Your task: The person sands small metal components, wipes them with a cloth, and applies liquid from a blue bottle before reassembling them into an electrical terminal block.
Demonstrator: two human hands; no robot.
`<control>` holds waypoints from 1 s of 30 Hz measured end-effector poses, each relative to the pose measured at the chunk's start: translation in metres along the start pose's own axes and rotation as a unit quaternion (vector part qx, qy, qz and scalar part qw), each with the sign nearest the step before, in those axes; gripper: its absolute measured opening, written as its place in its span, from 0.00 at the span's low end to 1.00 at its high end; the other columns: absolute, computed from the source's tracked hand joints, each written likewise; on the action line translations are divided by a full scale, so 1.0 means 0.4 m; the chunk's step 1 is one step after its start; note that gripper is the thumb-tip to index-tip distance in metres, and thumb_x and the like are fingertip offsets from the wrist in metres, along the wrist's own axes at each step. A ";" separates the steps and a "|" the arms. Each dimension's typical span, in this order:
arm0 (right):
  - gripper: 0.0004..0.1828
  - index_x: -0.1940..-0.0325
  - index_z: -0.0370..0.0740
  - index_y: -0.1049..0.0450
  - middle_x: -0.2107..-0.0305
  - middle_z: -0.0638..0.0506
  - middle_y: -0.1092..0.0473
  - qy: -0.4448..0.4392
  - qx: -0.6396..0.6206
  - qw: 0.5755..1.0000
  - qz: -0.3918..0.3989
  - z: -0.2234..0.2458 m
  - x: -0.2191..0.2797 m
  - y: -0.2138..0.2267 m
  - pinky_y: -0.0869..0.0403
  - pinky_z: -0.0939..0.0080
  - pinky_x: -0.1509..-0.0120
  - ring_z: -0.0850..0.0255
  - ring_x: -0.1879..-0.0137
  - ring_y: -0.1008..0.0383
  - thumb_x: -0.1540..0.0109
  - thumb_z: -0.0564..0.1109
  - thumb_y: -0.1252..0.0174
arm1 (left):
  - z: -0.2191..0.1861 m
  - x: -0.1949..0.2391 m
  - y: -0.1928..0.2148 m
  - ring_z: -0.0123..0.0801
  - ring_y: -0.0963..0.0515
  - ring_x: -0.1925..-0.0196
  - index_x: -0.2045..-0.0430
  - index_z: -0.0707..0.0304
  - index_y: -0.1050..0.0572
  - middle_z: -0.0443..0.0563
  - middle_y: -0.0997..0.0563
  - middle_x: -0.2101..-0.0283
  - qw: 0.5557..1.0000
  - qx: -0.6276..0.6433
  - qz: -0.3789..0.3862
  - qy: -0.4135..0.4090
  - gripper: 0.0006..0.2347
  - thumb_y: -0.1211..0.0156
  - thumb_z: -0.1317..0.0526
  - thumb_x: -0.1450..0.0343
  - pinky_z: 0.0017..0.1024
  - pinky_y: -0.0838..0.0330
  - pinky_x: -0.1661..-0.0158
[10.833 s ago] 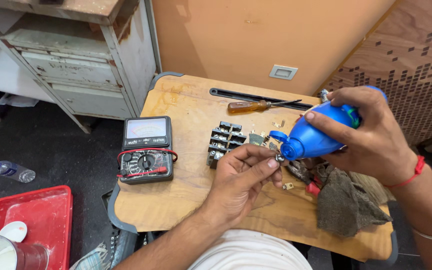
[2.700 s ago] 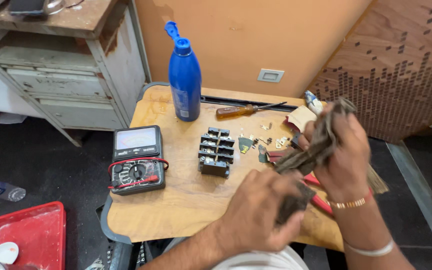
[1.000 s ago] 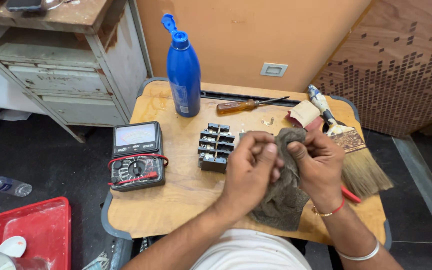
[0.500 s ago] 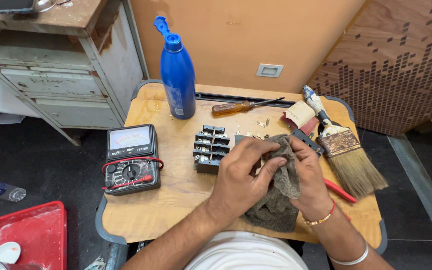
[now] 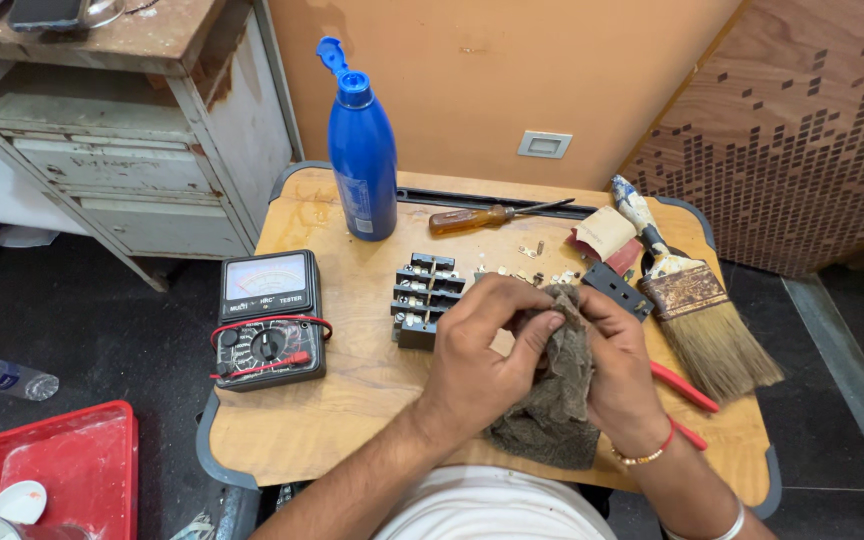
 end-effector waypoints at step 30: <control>0.16 0.55 0.36 0.25 0.73 0.52 0.27 -0.051 -0.001 0.998 -0.021 -0.022 0.027 -0.029 0.28 0.68 0.71 0.67 0.74 0.28 0.28 0.51 0.50 | -0.025 0.013 0.024 0.47 0.21 0.56 0.57 0.71 0.22 0.58 0.23 0.59 0.982 -0.114 0.049 -0.145 0.10 0.30 0.68 0.30 0.38 0.24 0.54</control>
Point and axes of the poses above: each hand's wrist, its own x-axis away from the middle knuckle, its own y-axis out of the back of the hand, z = x × y, the point moved 4 cm from there along -x, towards the middle knuckle
